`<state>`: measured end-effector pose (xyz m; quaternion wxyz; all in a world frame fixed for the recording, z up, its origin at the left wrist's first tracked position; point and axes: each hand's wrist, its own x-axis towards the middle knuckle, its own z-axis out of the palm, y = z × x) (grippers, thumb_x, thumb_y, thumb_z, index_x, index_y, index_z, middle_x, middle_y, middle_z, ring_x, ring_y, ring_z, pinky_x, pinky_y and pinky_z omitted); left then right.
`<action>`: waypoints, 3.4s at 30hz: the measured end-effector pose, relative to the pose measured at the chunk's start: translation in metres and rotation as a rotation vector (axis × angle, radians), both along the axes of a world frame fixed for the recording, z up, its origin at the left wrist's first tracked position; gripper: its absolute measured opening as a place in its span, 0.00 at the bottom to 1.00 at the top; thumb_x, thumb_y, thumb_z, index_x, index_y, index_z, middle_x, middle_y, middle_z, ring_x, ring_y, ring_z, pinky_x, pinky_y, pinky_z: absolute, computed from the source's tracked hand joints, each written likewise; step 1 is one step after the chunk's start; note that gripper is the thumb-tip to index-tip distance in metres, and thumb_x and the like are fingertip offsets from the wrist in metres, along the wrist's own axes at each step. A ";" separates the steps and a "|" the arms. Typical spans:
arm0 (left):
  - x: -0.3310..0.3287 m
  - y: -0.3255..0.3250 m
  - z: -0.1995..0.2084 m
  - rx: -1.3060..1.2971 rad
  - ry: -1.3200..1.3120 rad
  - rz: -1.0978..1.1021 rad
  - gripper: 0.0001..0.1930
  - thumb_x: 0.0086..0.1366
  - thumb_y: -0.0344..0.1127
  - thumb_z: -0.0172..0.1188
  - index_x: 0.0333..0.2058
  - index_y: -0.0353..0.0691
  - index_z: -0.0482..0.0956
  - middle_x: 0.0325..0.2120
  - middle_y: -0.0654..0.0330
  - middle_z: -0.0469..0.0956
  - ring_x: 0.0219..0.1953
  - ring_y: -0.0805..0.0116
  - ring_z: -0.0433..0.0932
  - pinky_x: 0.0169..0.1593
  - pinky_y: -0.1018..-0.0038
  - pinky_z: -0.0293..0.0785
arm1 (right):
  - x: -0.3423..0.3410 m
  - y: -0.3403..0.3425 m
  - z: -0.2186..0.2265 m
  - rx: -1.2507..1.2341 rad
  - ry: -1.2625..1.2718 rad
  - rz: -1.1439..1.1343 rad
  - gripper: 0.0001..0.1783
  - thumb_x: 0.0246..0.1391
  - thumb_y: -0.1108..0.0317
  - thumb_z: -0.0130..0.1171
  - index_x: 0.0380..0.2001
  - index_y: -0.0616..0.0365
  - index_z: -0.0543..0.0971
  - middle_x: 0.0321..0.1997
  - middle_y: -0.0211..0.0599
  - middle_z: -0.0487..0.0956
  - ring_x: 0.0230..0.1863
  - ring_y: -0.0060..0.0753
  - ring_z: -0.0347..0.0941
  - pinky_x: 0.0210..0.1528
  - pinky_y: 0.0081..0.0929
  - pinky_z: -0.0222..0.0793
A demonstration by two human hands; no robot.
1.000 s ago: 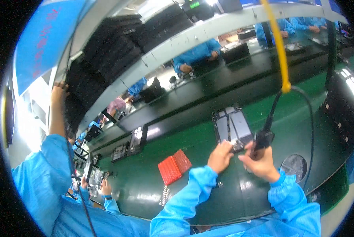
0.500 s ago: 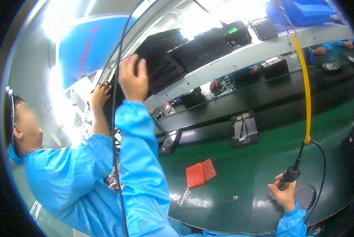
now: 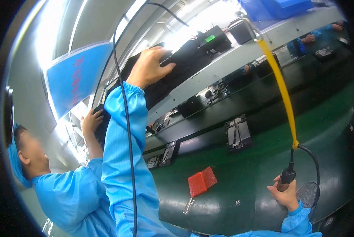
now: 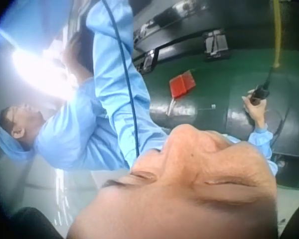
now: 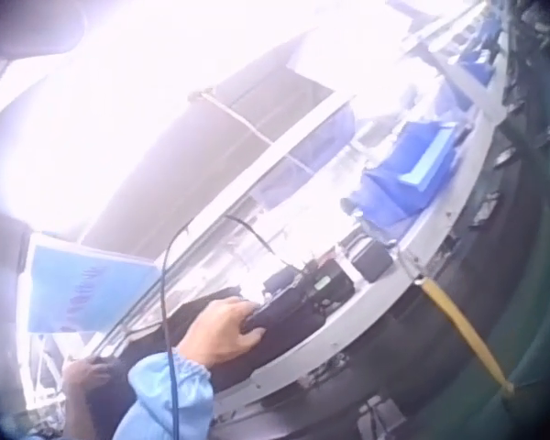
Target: The person assembles tablet components and frames on an industrial production line by securing them with screws using an electric screwdriver.
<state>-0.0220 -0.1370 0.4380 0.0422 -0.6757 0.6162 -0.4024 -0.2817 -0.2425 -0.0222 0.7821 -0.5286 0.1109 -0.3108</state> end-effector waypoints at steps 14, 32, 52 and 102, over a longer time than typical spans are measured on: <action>-0.013 -0.017 -0.001 -0.331 -0.306 0.133 0.17 0.39 0.28 0.52 0.33 0.31 0.74 0.26 0.43 0.76 0.30 0.46 0.76 0.36 0.61 0.73 | -0.006 -0.008 0.003 0.009 -0.036 0.068 0.18 0.39 0.80 0.66 0.32 0.62 0.68 0.16 0.32 0.72 0.17 0.20 0.71 0.18 0.17 0.65; -0.058 0.009 -0.064 -0.312 -0.301 0.056 0.25 0.36 0.22 0.60 0.40 0.35 0.74 0.38 0.50 0.77 0.41 0.51 0.76 0.44 0.66 0.73 | -0.014 -0.017 0.009 -0.018 -0.092 0.050 0.18 0.40 0.79 0.66 0.32 0.62 0.68 0.16 0.31 0.72 0.17 0.18 0.70 0.19 0.15 0.65; -0.188 0.168 -0.318 -0.066 0.587 -0.003 0.12 0.60 0.22 0.51 0.43 0.31 0.68 0.41 0.42 0.75 0.45 0.43 0.75 0.50 0.56 0.71 | -0.059 -0.089 0.062 -0.307 -0.308 -0.346 0.20 0.43 0.79 0.63 0.40 0.62 0.67 0.16 0.31 0.72 0.15 0.22 0.68 0.17 0.18 0.62; -0.254 0.067 -0.475 -0.071 1.116 0.057 0.21 0.42 0.34 0.71 0.38 0.40 0.78 0.50 0.51 0.72 0.55 0.48 0.67 0.60 0.51 0.52 | -0.051 -0.088 0.024 -0.623 -0.042 -0.408 0.18 0.48 0.74 0.59 0.44 0.62 0.69 0.19 0.32 0.72 0.19 0.22 0.69 0.22 0.19 0.65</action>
